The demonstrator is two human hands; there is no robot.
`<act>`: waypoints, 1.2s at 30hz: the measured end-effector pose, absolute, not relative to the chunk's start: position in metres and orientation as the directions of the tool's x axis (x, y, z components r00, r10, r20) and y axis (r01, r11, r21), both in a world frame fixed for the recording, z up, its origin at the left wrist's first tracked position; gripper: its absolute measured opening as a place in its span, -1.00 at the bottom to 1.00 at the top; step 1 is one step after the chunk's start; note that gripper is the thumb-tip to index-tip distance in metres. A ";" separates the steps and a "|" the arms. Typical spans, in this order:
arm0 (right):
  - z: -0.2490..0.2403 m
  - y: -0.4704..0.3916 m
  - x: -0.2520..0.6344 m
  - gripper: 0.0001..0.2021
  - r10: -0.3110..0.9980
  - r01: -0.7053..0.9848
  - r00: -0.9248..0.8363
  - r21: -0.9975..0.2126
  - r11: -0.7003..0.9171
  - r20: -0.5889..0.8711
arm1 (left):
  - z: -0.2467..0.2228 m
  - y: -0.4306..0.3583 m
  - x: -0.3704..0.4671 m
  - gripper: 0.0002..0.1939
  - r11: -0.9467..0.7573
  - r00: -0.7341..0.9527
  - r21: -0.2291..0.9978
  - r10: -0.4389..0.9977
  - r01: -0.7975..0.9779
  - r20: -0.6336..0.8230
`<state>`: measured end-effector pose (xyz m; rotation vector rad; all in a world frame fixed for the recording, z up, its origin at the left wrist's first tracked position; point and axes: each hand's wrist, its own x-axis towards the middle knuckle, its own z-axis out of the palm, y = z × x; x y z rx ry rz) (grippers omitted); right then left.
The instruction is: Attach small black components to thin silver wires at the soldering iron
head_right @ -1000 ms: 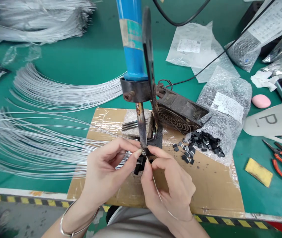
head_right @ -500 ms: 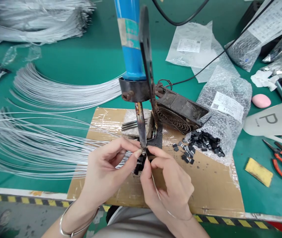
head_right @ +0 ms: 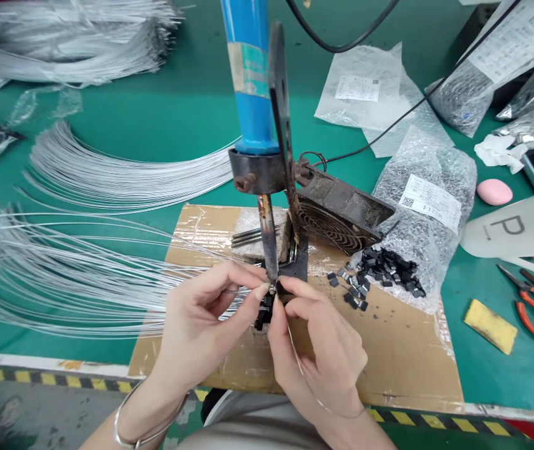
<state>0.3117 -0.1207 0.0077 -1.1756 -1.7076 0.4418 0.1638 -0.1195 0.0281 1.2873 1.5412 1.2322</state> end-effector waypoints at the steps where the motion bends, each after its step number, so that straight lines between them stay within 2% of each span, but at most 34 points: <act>1: 0.008 -0.121 0.312 -0.84 0.857 0.500 -0.051 -0.730 0.466 0.512 | 0.028 -0.119 0.164 -0.84 0.023 -0.197 0.971 0.980 0.240 0.026; 36: 0.008 -0.119 0.311 -0.84 0.852 0.484 -0.061 -0.731 0.480 0.520 | 0.025 -0.121 0.162 -0.85 0.025 -0.180 0.974 0.983 0.223 0.016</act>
